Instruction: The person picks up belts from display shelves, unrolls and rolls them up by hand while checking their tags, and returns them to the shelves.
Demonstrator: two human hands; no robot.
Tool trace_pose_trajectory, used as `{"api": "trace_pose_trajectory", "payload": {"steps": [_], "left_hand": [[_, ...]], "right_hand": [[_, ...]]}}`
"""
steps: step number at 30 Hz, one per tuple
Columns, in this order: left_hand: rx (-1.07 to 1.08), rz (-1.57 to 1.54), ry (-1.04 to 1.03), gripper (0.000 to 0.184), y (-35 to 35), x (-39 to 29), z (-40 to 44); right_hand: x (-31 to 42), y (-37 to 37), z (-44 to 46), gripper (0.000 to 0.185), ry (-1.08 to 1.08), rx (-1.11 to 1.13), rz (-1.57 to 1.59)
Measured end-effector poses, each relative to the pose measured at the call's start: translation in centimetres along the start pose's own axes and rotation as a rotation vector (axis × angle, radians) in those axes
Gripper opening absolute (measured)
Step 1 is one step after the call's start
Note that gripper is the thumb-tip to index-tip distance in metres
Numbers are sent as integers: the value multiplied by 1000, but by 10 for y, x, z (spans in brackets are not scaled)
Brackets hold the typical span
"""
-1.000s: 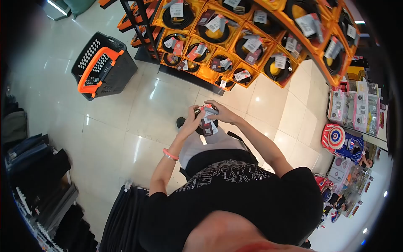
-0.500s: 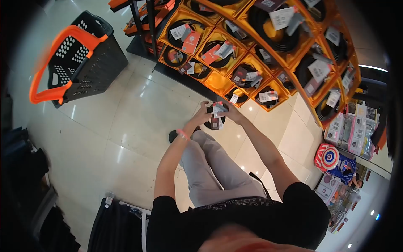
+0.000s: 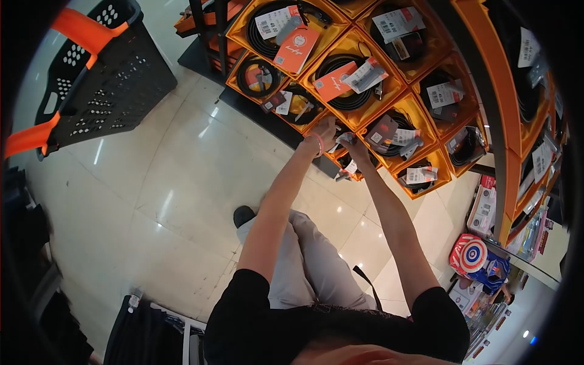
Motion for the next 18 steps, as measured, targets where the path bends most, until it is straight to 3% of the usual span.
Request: {"api": "trace_pose_trajectory", "payload": {"steps": [3, 4, 8, 10, 11, 14, 16, 17, 18], "left_hand": [[-8, 84, -77, 50, -28, 17, 27], [34, 79, -53, 49, -34, 21, 31], [70, 28, -46, 51, -55, 37, 39], [-159, 164, -182, 53, -52, 30, 36], [-160, 163, -180, 53, -57, 27, 35], [-233, 417, -29, 54, -59, 8, 17], [-607, 252, -168, 50, -61, 2, 1], [-605, 255, -160, 50, -65, 4, -5], [-554, 335, -144, 47, -66, 1, -11]], "right_hand": [[13, -4, -3, 57, 111, 0, -63], [6, -5, 2, 59, 70, -79, -261], [-3, -15, 16, 63, 48, -185, -506], [-8, -17, 21, 64, 69, -219, -555], [-9, -17, 23, 66, 92, -253, -606], [12, -19, 16, 67, -77, -291, -629], [38, -17, 11, 66, -172, -239, -614], [43, -18, 8, 65, -267, -194, -604], [42, -19, 6, 62, -218, -220, -601]]}}
Point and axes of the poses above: each hand's wrist, its own z-axis towards the middle knuckle, its own y-axis out of the back of the hand, x = y × z, the point moved 4 cm from there along z, towards the middle knuckle, and after that the axes turned 2 degrees about x, right-handed, at the moved point
